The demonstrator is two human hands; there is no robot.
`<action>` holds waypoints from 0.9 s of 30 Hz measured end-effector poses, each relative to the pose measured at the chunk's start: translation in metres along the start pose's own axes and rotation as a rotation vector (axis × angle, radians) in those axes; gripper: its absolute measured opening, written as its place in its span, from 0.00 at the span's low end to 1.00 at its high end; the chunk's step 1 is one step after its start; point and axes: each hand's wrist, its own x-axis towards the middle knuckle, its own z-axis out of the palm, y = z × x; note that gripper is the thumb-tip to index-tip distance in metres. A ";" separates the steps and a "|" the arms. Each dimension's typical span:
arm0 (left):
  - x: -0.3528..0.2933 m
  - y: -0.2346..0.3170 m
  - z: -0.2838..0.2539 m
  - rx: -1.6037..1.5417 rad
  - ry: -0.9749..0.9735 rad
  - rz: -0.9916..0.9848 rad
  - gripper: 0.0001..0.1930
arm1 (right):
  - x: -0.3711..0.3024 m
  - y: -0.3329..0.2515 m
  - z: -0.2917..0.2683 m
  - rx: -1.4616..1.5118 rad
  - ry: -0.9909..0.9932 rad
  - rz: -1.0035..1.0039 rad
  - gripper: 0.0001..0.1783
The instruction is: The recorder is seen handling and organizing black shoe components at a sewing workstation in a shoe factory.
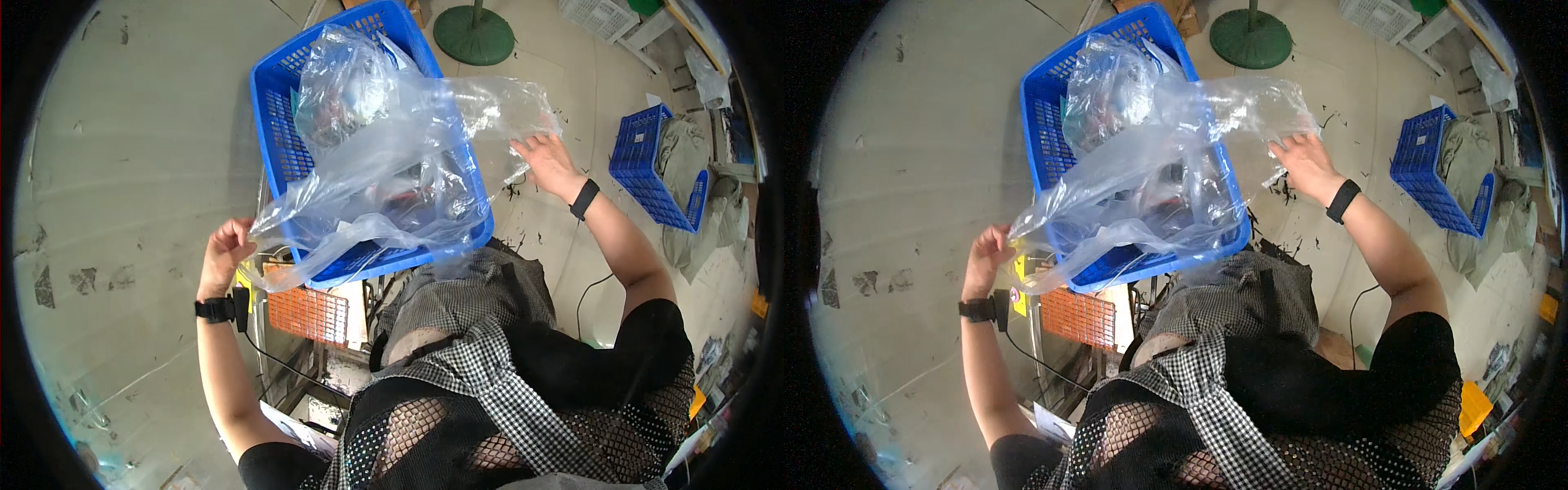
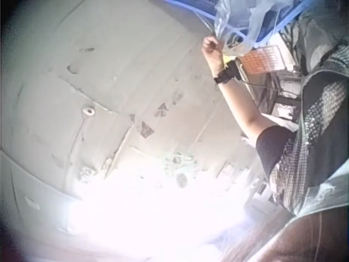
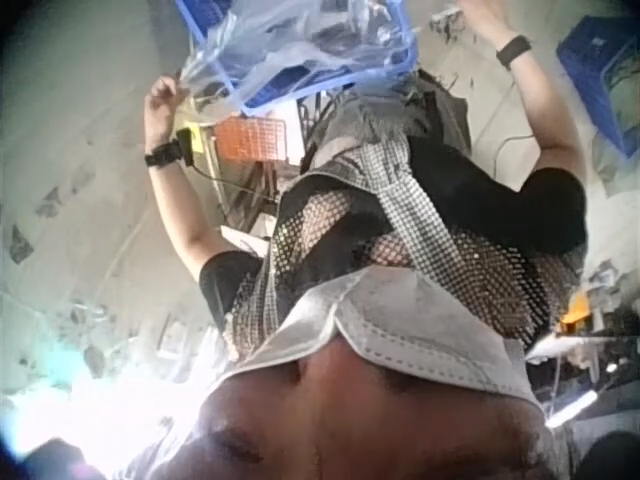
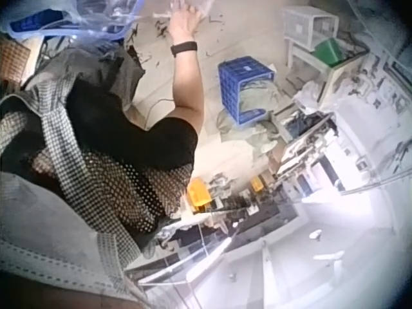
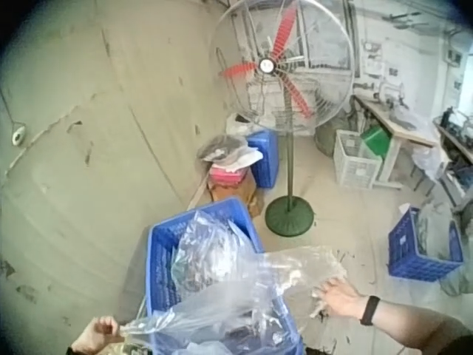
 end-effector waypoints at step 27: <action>0.046 -0.198 -0.006 1.267 0.189 -0.168 0.44 | 0.032 -0.046 0.042 0.620 -0.233 -0.040 0.21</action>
